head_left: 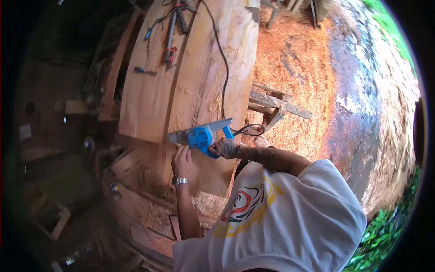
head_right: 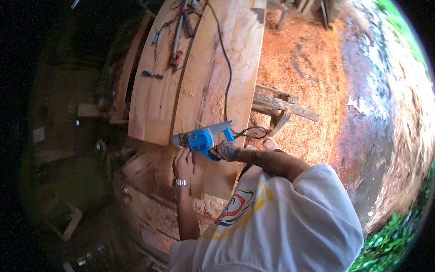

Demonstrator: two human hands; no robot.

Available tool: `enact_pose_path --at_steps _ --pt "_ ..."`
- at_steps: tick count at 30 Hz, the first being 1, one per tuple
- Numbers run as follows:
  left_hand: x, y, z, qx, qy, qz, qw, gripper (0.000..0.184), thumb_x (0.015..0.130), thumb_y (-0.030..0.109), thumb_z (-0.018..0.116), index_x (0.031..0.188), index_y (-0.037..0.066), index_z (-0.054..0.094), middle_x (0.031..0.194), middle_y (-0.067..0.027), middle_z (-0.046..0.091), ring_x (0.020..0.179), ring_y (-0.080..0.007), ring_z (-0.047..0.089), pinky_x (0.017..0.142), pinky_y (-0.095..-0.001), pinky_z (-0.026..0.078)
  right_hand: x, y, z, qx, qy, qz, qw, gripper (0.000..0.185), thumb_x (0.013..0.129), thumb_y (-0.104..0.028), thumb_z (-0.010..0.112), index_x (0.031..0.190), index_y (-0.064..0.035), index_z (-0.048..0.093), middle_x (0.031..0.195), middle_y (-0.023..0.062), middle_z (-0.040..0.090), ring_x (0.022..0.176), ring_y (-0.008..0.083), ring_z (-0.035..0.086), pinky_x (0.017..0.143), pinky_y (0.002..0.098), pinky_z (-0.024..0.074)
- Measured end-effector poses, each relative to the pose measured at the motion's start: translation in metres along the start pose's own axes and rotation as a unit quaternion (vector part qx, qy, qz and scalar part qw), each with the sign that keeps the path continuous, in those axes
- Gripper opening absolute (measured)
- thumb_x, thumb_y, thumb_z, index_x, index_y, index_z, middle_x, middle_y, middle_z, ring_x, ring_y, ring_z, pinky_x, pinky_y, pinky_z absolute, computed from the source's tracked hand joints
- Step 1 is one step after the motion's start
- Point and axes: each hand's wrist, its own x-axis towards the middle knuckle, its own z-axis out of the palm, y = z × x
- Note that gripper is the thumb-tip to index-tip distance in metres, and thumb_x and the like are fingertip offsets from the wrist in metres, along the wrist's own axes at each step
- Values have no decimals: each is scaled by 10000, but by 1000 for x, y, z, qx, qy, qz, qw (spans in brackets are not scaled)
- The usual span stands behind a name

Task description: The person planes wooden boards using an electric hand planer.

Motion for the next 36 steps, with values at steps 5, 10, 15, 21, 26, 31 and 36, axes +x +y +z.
enact_pose_path --at_steps 5,10,15,21,26,31,36 --pt "13 -32 6 -56 -82 69 993 194 947 109 630 1078 -27 677 1004 -193 657 952 -395 657 815 -464 528 -2 -11 -15 -63 -1 29 998 348 917 -147 511 1249 -50 469 782 120 613 708 313 679 626 448 516" --pt "28 -27 -13 8 -131 105 986 167 910 122 659 1041 20 672 881 -193 589 851 -395 645 728 -493 508 -2 -12 -4 -55 28 40 997 528 844 -146 621 1345 -91 462 870 116 645 776 329 701 659 481 526" --pt "49 -26 -45 129 -272 174 938 251 881 206 656 1119 130 683 901 -191 660 841 -427 665 719 -533 532 -3 -12 5 -75 72 32 994 740 805 -159 667 1483 -114 374 904 120 666 829 311 699 740 461 517" --pt "92 -45 -42 246 -429 245 834 350 855 245 647 1203 208 661 949 -185 727 868 -419 704 738 -548 567 -7 -25 -28 -98 3 64 993 604 805 -121 654 1367 -112 435 875 109 651 744 328 699 671 486 524" --pt "107 -10 -42 379 -449 365 722 252 894 191 623 1126 230 714 1071 -112 726 938 -332 722 769 -456 606 0 -16 -1 -85 10 51 995 653 706 -137 759 1266 -122 424 884 91 642 748 340 698 685 496 506" --pt "120 15 1 408 -467 423 661 240 874 185 635 1098 210 719 1031 -128 725 914 -333 725 749 -464 607 6 -8 23 -98 60 52 992 642 691 -113 751 1249 -126 434 792 91 639 689 330 707 631 490 514" --pt "121 38 55 420 -467 441 641 229 854 180 648 1070 189 724 990 -145 724 890 -334 728 729 -471 608 4 -8 11 27 21 93 995 431 861 -143 612 1261 -133 450 852 109 637 705 338 683 666 481 499"
